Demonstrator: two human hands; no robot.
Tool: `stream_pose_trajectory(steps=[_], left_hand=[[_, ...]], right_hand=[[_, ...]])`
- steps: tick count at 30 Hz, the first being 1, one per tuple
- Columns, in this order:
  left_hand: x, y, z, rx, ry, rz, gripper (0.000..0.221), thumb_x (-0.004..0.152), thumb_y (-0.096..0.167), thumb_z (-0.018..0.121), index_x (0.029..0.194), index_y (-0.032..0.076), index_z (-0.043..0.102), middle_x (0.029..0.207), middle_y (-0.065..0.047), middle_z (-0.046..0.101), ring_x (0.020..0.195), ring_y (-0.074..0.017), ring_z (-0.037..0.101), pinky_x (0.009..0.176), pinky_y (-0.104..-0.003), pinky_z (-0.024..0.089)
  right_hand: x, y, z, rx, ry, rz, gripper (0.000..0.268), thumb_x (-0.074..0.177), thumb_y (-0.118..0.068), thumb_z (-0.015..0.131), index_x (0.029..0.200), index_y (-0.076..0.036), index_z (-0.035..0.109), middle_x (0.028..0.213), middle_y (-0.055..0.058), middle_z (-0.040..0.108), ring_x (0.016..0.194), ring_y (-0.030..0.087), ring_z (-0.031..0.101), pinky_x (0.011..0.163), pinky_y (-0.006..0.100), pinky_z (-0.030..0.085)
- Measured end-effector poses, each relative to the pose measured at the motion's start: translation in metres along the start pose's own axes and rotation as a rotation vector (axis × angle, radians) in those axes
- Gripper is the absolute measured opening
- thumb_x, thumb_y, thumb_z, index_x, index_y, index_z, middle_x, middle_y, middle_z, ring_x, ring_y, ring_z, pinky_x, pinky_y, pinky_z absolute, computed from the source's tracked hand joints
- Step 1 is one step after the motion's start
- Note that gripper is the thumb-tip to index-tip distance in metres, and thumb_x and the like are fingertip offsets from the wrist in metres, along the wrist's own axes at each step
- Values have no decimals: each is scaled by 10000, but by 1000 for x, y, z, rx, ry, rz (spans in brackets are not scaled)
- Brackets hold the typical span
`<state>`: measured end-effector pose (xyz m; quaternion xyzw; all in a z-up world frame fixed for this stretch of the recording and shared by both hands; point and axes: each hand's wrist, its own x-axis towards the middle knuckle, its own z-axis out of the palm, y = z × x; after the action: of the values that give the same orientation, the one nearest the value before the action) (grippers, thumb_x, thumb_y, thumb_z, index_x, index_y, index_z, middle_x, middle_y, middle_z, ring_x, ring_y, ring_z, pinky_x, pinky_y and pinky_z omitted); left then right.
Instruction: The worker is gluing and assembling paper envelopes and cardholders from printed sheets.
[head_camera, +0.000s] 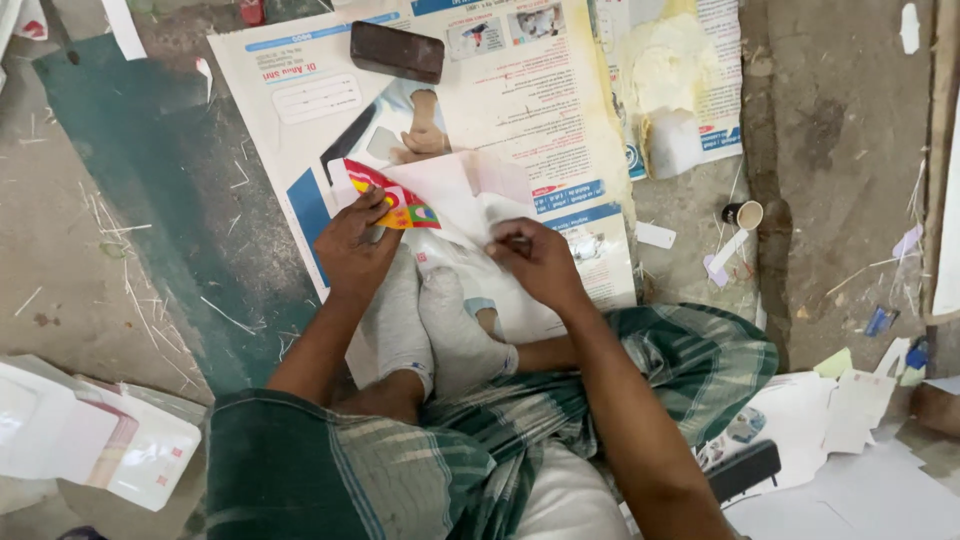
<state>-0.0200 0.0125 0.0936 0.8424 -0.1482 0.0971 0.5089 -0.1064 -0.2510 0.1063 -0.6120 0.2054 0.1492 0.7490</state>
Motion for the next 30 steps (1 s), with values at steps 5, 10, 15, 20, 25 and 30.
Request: stream_pose_trajectory(steps=[5,10,15,20,25,30], left_hand=[[-10,4,-2,-20,2,12,274,862,37,897,1072,-38,738,1168,-197,753,1165,-292,743,1042,-387,598],[-1,5,-3,10,23,31,272,832,38,904,1039,-29,740,1150,-188,757,1141,-292,745,1027,-384,596],[-7,6,-4,16,-3,-1,266,832,35,900,1035,-31,740,1146,-177,762,1143,-287,751,1026,-381,601],[-4,3,-2,13,32,14,261,827,36,912,1003,-37,733,1134,-194,758,1130,-285,749,1012,-372,599],[-8,4,-4,-20,14,-13,268,835,28,904,1030,-45,734,1147,-196,757,1146,-281,748,1032,-377,598],[-3,3,-4,12,16,2,279,834,33,917,1039,-43,743,1147,-206,754,1140,-283,743,1012,-370,603]], right_hand=[[-4,-39,19,-557,70,109,392,971,-190,692,1346,-96,636,1058,93,789,859,144,722,768,291,584],[-9,-34,15,-217,89,109,397,966,-169,675,1349,-105,590,1051,66,771,832,121,707,724,290,590],[-2,-34,19,-623,66,-16,301,943,-120,708,1240,-72,695,1001,120,784,832,158,744,740,310,620],[-6,-7,6,-19,54,29,323,945,-130,710,1260,-121,635,1074,85,767,919,150,746,769,294,616],[2,-19,15,-483,75,-1,336,955,-147,755,1273,-65,684,997,78,758,874,130,715,778,284,595],[-3,-28,15,108,-7,196,539,954,-160,691,1465,-119,525,979,6,725,825,93,646,730,279,565]])
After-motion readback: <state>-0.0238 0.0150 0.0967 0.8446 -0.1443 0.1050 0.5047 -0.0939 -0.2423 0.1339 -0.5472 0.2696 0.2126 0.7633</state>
